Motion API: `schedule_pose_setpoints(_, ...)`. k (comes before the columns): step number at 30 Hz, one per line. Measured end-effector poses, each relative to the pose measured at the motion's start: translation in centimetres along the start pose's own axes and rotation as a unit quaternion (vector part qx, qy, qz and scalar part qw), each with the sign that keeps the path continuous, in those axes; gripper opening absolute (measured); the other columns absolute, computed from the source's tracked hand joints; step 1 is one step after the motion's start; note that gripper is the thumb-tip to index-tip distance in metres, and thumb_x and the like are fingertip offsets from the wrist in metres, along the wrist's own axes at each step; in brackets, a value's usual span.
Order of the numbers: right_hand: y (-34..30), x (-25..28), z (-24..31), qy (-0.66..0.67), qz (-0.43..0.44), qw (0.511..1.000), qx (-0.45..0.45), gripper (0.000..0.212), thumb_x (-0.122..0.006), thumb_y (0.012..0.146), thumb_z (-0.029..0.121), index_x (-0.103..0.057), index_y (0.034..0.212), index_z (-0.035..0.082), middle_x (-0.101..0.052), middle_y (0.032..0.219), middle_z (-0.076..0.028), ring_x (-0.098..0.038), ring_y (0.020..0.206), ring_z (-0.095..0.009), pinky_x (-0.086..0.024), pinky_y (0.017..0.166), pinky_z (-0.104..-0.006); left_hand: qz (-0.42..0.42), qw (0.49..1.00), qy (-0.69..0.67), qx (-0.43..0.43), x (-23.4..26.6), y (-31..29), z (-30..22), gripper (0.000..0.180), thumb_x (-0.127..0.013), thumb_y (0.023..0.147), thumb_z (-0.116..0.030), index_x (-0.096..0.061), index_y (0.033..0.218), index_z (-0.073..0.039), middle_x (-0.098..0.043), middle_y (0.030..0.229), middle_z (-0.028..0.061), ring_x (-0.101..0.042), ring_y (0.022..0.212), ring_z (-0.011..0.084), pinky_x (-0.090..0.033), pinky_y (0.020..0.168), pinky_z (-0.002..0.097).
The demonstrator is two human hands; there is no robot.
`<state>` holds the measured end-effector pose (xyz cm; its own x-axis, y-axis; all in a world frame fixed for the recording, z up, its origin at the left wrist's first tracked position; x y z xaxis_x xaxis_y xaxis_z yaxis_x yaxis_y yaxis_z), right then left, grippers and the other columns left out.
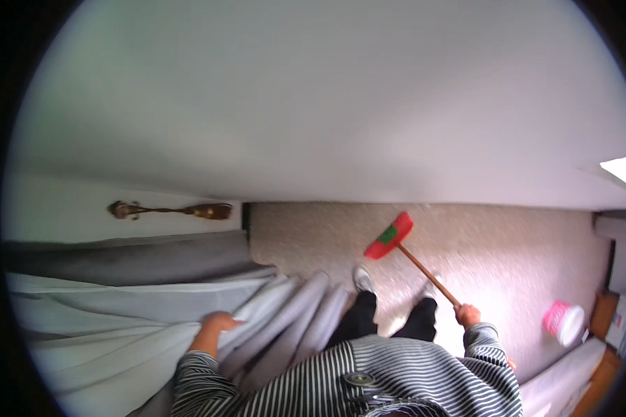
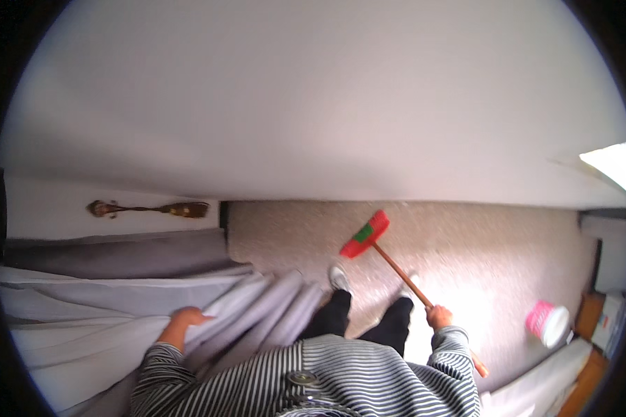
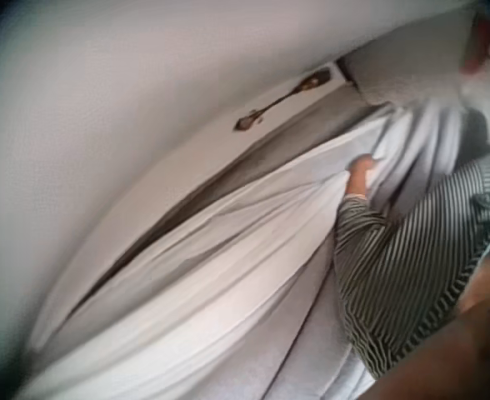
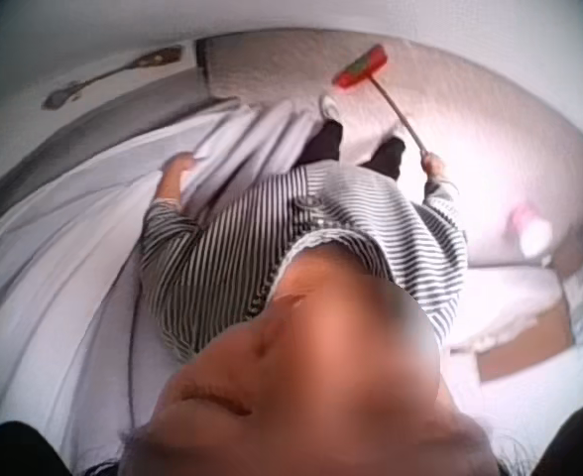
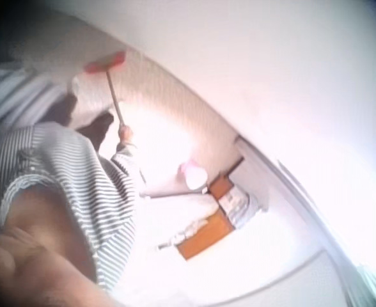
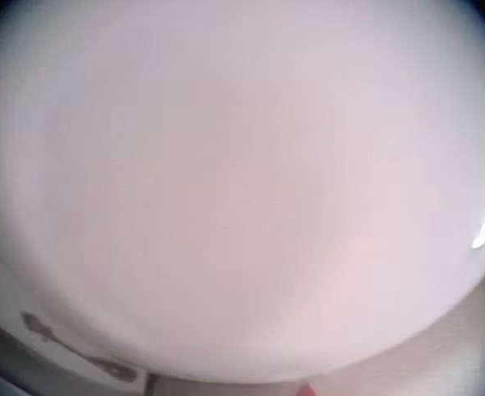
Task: The person sweeps debris on a tiled bedroom floor using a broom, gathering it into a bucket. They move a curtain aside to access the area and sweep around furniture including a chair and bed.
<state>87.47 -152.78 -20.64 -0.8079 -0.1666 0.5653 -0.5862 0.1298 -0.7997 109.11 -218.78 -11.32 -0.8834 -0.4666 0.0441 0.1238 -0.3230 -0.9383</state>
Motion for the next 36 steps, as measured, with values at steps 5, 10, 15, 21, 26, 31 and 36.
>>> schedule_pose_setpoints(5,-6.7,3.2,2.9,-0.005,0.028,1.0,-0.002,0.044,-0.037,0.081,0.041,-0.057,0.084,0.001,-0.059,0.082,-0.017,-0.057,0.078,-0.03,-0.044,0.07,-0.0396,-0.072,0.992,0.076,0.07,6.0,-2.6,4.1,0.07,-0.039,0.069,-0.064,-0.053,0.104,-0.005,-0.048,0.112,0.0122,-0.045,0.103,0.0279,-0.037,0.084,0.036)
schedule_pose_setpoints(10,-5.1,4.2,11.3,0.009,0.032,0.986,0.161,0.04,-0.035,0.082,0.041,-0.056,0.088,0.008,-0.059,0.079,-0.014,-0.058,0.071,-0.029,-0.046,0.059,-0.0399,-0.118,0.979,0.157,0.051,8.2,1.7,5.2,0.062,-0.04,0.072,-0.059,-0.055,0.101,-0.006,-0.051,0.107,0.0111,-0.048,0.099,0.0251,-0.039,0.08,0.0343)
schedule_pose_setpoints(15,4.9,4.7,22.5,-0.01,-0.01,0.975,0.221,0.043,-0.036,0.081,0.042,-0.06,0.08,0.007,-0.06,0.077,-0.012,-0.058,0.071,-0.029,-0.046,0.061,-0.0395,-0.218,0.96,0.171,0.035,12.6,0.5,2.4,0.047,-0.045,0.075,-0.048,-0.059,0.093,-0.007,-0.057,0.095,0.0114,-0.052,0.09,0.0248,-0.039,0.076,0.0348)
schedule_pose_setpoints(21,2.5,1.0,12.4,0.066,0.012,0.996,0.065,0.047,-0.036,0.08,0.044,-0.06,0.08,0.004,-0.059,0.08,-0.017,-0.057,0.075,-0.031,-0.045,0.065,-0.0405,-0.235,0.961,0.143,0.02,15.8,0.5,-0.8,0.041,-0.051,0.075,-0.039,-0.056,0.098,-0.006,-0.055,0.098,0.0118,-0.051,0.09,0.0257,-0.04,0.075,0.0349)
schedule_pose_setpoints(26,-3.5,-2.5,9.5,0.114,0.023,0.993,-0.019,0.048,-0.034,0.081,0.044,-0.058,0.083,0.002,-0.057,0.08,-0.021,-0.056,0.077,-0.034,-0.044,0.068,-0.043,-0.346,0.914,0.168,-0.131,17.6,0.4,-6.0,0.05,-0.052,0.074,-0.039,-0.043,0.113,-0.009,-0.044,0.112,0.0132,-0.045,0.1,0.0269,-0.038,0.08,0.0356)
schedule_pose_setpoints(31,-4.9,0.4,13.3,0.158,0.041,0.986,0.027,0.049,-0.034,0.081,0.045,-0.056,0.087,0.002,-0.058,0.083,-0.019,-0.056,0.079,-0.034,-0.044,0.069,-0.0423,-0.183,0.937,0.236,-0.181,16.9,-2.4,-13.1,0.075,-0.052,0.065,-0.056,-0.03,0.124,-0.017,-0.025,0.127,0.0162,-0.028,0.114,0.0333,-0.026,0.09,0.0467)
schedule_pose_setpoints(36,2.4,0.9,12.0,0.105,0.035,0.992,0.065,0.046,-0.033,0.082,0.044,-0.058,0.09,0.007,-0.058,0.089,-0.016,-0.056,0.084,-0.029,-0.044,0.071,-0.0397,-0.106,0.915,0.349,-0.173,15.5,-2.7,-16.2,0.089,-0.052,0.057,-0.066,-0.022,0.128,-0.02,-0.014,0.132,0.0157,-0.009,0.121,0.0383,-0.011,0.089,0.0612)
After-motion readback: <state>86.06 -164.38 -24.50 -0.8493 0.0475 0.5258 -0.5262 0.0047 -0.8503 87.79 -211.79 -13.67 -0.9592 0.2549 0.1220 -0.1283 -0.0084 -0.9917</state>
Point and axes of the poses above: each hand's wrist, its own y-axis towards the middle knuckle, its own x-axis out of the back of the hand, z = x × y, the point moved 2 cm from there along y, towards the middle knuckle
